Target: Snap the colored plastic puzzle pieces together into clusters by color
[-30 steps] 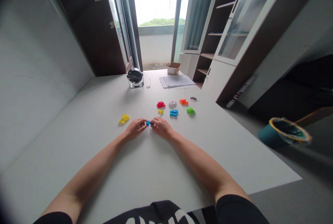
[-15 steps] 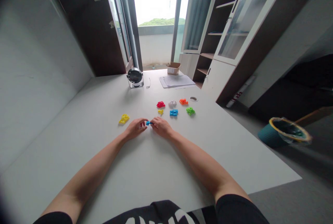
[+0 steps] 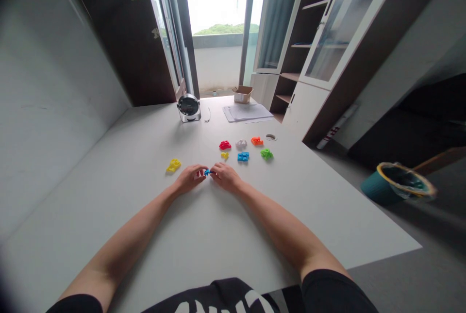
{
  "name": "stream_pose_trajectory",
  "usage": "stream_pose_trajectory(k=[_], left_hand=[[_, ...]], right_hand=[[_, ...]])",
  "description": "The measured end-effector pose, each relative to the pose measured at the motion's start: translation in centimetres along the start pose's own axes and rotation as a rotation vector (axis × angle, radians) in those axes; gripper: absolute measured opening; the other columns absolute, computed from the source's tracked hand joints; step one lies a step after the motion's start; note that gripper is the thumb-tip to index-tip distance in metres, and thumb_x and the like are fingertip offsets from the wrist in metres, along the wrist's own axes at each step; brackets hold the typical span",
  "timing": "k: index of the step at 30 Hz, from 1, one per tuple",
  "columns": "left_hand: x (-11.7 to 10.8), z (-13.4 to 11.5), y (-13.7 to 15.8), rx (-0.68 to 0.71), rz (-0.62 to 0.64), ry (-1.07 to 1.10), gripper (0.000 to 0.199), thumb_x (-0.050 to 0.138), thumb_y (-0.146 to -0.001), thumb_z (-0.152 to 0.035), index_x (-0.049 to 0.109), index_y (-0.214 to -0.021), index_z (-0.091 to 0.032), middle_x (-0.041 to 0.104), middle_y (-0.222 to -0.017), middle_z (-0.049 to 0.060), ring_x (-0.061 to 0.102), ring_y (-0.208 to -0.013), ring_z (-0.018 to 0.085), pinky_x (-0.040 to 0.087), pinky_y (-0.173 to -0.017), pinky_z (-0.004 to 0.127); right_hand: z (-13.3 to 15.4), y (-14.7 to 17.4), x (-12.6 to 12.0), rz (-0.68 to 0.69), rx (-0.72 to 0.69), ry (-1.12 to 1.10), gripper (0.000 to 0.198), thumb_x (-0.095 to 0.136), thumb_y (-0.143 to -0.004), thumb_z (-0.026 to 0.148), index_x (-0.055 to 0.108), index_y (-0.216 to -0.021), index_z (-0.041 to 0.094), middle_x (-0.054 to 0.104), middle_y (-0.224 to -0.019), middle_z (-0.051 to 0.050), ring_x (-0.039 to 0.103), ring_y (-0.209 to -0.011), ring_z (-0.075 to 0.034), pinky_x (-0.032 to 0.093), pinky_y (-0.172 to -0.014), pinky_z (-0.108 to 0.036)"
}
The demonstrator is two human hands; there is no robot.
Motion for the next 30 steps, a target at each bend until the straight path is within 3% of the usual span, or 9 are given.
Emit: stream_pose_trajectory(k=[14, 30], left_hand=[[-0.10, -0.21, -0.06, 0.012, 0.015, -0.013, 0.017, 0.061, -0.085, -0.023, 0.069, -0.100, -0.020, 0.067, -0.086, 0.003, 0.060, -0.075, 0.014, 0.048, -0.076, 0.026], [0.02, 0.00, -0.02, 0.022, 0.012, -0.006, 0.021, 0.062, -0.084, -0.021, 0.068, -0.104, -0.022, 0.067, -0.087, 0.002, 0.059, -0.076, 0.014, 0.047, -0.077, 0.026]], right_hand=[[-0.30, 0.01, 0.17, 0.008, -0.002, -0.039, 0.011, 0.059, -0.095, 0.026, 0.068, -0.094, 0.020, 0.062, -0.089, -0.005, 0.056, -0.087, -0.017, 0.044, -0.079, -0.028], [-0.71, -0.03, 0.30, 0.010, 0.009, -0.057, 0.015, 0.060, -0.095, 0.032, 0.067, -0.089, 0.020, 0.062, -0.086, -0.004, 0.055, -0.085, -0.017, 0.043, -0.078, -0.028]])
Point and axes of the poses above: each hand's wrist, its own y-axis away from the middle knuckle, its own x-axis out of the palm, z = x × y, the point moved 5 cm from there along -y, towards the middle knuckle
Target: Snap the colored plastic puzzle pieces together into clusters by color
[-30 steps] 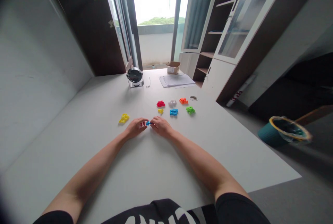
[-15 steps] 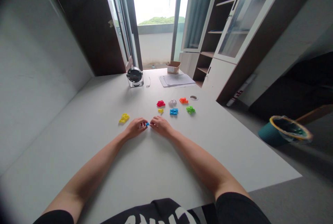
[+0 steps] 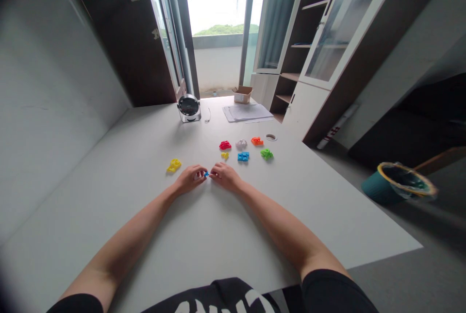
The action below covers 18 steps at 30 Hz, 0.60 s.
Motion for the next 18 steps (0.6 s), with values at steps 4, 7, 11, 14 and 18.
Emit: stream_pose_trajectory(k=[4, 7, 11, 14, 18], left_hand=[[0.01, 0.02, 0.00, 0.000, -0.005, -0.001, 0.021, 0.063, -0.084, -0.022, 0.069, -0.104, -0.022, 0.067, -0.086, 0.002, 0.058, -0.074, 0.014, 0.047, -0.076, 0.026], [0.03, 0.01, 0.01, 0.005, -0.006, 0.000, 0.022, 0.063, -0.084, -0.022, 0.069, -0.105, -0.022, 0.067, -0.086, 0.001, 0.058, -0.073, 0.013, 0.047, -0.075, 0.025], [0.05, 0.00, 0.01, 0.006, -0.004, -0.001, 0.022, 0.063, -0.084, -0.021, 0.069, -0.106, -0.022, 0.067, -0.087, 0.001, 0.058, -0.074, 0.013, 0.046, -0.076, 0.025], [0.04, 0.01, -0.01, -0.003, -0.005, -0.005, 0.021, 0.063, -0.085, -0.021, 0.069, -0.105, -0.022, 0.067, -0.087, 0.002, 0.058, -0.074, 0.013, 0.046, -0.076, 0.025], [0.05, 0.05, -0.02, -0.011, -0.003, -0.011, 0.018, 0.060, -0.088, -0.023, 0.070, -0.103, -0.021, 0.066, -0.086, 0.002, 0.058, -0.071, 0.013, 0.046, -0.074, 0.025]], right_hand=[[-0.11, -0.01, 0.06, -0.001, 0.002, -0.004, 0.016, 0.060, -0.095, 0.032, 0.067, -0.088, 0.020, 0.062, -0.087, -0.004, 0.055, -0.085, -0.016, 0.043, -0.078, -0.027], [-0.22, 0.01, 0.14, -0.003, -0.004, -0.005, 0.017, 0.060, -0.096, 0.032, 0.067, -0.088, 0.019, 0.062, -0.087, -0.004, 0.054, -0.085, -0.016, 0.043, -0.078, -0.027], [-0.36, 0.03, 0.26, -0.010, -0.009, -0.013, 0.018, 0.060, -0.096, 0.033, 0.067, -0.087, 0.019, 0.061, -0.085, -0.004, 0.054, -0.083, -0.016, 0.043, -0.076, -0.027], [-0.45, 0.03, 0.35, -0.014, -0.011, -0.018, 0.019, 0.060, -0.096, 0.033, 0.067, -0.087, 0.019, 0.061, -0.085, -0.004, 0.054, -0.083, -0.017, 0.043, -0.076, -0.028], [-0.51, 0.01, 0.42, -0.019, -0.016, -0.010, 0.019, 0.059, -0.096, 0.033, 0.068, -0.086, 0.019, 0.061, -0.084, -0.004, 0.054, -0.083, -0.017, 0.043, -0.076, -0.028]])
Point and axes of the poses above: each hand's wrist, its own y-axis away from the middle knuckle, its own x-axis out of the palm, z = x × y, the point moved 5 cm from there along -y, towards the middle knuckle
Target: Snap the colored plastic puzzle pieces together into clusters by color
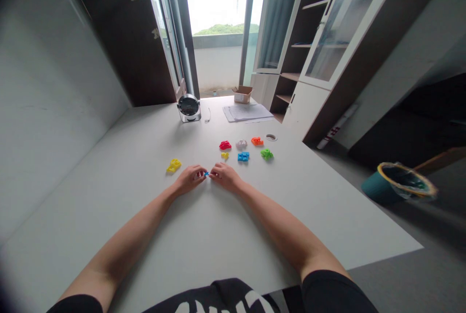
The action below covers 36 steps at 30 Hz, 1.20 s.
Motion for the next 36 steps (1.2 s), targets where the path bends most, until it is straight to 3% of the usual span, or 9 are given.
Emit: stream_pose_trajectory(k=[13, 36], left_hand=[[0.1, 0.2, 0.0, -0.001, 0.009, -0.001, 0.016, 0.060, -0.091, -0.031, 0.070, -0.088, -0.019, 0.062, -0.081, 0.002, 0.054, -0.069, 0.012, 0.042, -0.069, 0.024], [-0.1, -0.1, -0.1, -0.018, 0.007, -0.017, 0.019, 0.058, -0.090, -0.032, 0.068, -0.082, -0.018, 0.061, -0.080, 0.002, 0.055, -0.071, 0.013, 0.043, -0.070, 0.025]], right_hand=[[0.4, 0.0, -0.3, -0.013, -0.008, 0.018, 0.017, 0.060, -0.095, 0.030, 0.068, -0.084, 0.019, 0.061, -0.083, -0.004, 0.055, -0.081, -0.016, 0.043, -0.075, -0.027], [1.4, -0.1, -1.1, -0.004, 0.025, -0.009, 0.006, 0.068, -0.088, 0.025, 0.069, -0.090, 0.019, 0.063, -0.085, -0.003, 0.056, -0.082, -0.015, 0.044, -0.077, -0.027]])
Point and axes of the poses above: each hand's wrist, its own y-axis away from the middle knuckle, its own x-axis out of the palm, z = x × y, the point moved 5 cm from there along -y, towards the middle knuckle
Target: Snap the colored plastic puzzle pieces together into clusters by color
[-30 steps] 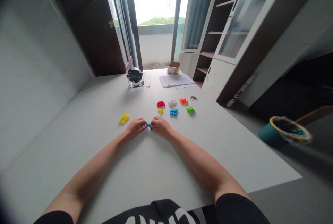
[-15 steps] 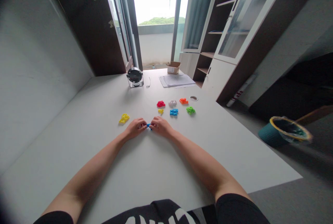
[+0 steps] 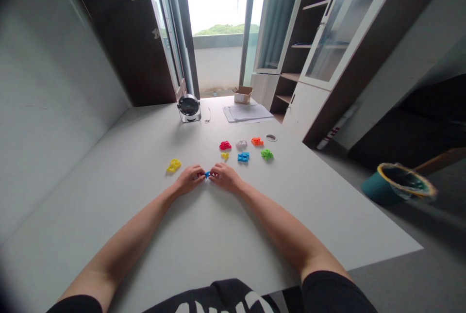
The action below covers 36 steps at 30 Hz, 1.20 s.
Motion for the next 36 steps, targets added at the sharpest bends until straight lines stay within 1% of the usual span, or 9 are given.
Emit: stream_pose_trajectory(k=[6, 12, 17, 25, 36], left_hand=[[0.06, 0.08, -0.02, -0.002, 0.001, -0.004, 0.018, 0.058, -0.090, -0.031, 0.067, -0.081, -0.018, 0.060, -0.079, 0.002, 0.054, -0.070, 0.013, 0.043, -0.070, 0.025], [0.04, 0.08, -0.03, 0.001, 0.002, -0.009, 0.017, 0.058, -0.089, -0.029, 0.066, -0.080, -0.018, 0.059, -0.078, 0.002, 0.054, -0.069, 0.013, 0.041, -0.068, 0.025], [0.01, -0.01, -0.01, 0.013, 0.007, 0.004, 0.016, 0.057, -0.089, -0.027, 0.066, -0.079, -0.018, 0.059, -0.077, 0.001, 0.053, -0.068, 0.012, 0.039, -0.067, 0.024], [-0.02, -0.06, -0.03, 0.004, 0.010, -0.004, 0.017, 0.057, -0.090, -0.027, 0.066, -0.080, -0.018, 0.059, -0.078, 0.001, 0.054, -0.069, 0.013, 0.040, -0.068, 0.025], [-0.04, -0.10, -0.03, -0.003, 0.003, -0.019, 0.018, 0.056, -0.090, -0.029, 0.067, -0.079, -0.018, 0.059, -0.077, 0.002, 0.053, -0.069, 0.013, 0.041, -0.068, 0.025]], right_hand=[[0.28, -0.02, -0.16, -0.002, -0.015, 0.010, 0.008, 0.068, -0.088, 0.024, 0.069, -0.095, 0.020, 0.063, -0.084, -0.004, 0.057, -0.082, -0.016, 0.045, -0.077, -0.027], [0.12, 0.02, -0.09, -0.020, -0.012, 0.018, 0.017, 0.067, -0.088, 0.022, 0.068, -0.105, 0.021, 0.064, -0.087, -0.005, 0.058, -0.084, -0.017, 0.045, -0.079, -0.028], [0.02, 0.03, 0.03, -0.013, -0.025, 0.015, 0.016, 0.065, -0.089, 0.020, 0.068, -0.104, 0.020, 0.064, -0.087, -0.004, 0.058, -0.083, -0.017, 0.045, -0.078, -0.028], [-0.34, 0.07, 0.32, -0.026, -0.029, 0.020, 0.016, 0.065, -0.088, 0.018, 0.068, -0.104, 0.020, 0.064, -0.087, -0.004, 0.057, -0.082, -0.016, 0.045, -0.076, -0.027], [-0.52, 0.09, 0.34, -0.023, -0.030, 0.013, 0.016, 0.065, -0.088, 0.017, 0.068, -0.104, 0.021, 0.064, -0.088, -0.005, 0.058, -0.084, -0.017, 0.046, -0.078, -0.028]])
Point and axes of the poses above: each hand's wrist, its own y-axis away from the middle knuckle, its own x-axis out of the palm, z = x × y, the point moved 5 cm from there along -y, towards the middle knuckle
